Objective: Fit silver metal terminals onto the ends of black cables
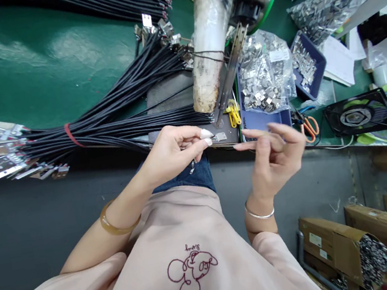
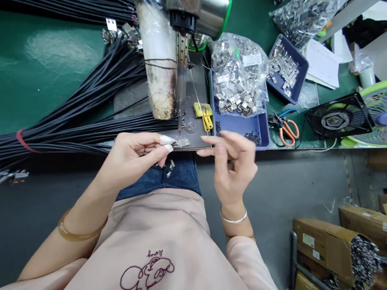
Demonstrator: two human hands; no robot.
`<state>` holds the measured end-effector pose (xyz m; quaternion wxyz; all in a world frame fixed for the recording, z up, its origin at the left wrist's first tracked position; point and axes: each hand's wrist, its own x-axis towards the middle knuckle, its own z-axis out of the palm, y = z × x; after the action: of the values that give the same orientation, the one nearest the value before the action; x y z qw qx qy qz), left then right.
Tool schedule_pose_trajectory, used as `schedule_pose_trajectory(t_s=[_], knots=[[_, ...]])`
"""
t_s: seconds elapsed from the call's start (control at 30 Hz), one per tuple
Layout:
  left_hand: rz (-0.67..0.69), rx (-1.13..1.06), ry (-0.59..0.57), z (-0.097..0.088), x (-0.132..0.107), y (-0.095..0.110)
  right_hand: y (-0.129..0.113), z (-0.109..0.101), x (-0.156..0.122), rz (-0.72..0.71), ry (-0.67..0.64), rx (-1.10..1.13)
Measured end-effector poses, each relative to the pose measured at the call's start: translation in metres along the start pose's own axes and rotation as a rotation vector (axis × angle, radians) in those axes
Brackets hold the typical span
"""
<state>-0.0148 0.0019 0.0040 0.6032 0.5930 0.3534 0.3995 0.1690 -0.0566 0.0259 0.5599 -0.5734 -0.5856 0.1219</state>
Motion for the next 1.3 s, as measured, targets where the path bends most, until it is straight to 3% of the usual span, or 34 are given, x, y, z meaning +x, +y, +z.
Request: schedule_pose_trajectory(t_s=[0.2,0.47,1.0,1.3], knots=[[0.025,0.042,0.09,0.007,0.002,0.001,0.008,0.011,0.001,0.029,-0.284,0.042],[0.039,0.111,0.295,0.028,0.006,0.006,0.015,0.019,0.004,-0.048,-0.228,0.022],[0.092,0.158,0.326,0.029,0.007,0.001,0.014,0.021,0.016,0.099,-0.302,0.13],[-0.006,0.184,0.312,0.03,0.004,0.005,0.012,0.014,0.017,0.132,-0.383,0.125]])
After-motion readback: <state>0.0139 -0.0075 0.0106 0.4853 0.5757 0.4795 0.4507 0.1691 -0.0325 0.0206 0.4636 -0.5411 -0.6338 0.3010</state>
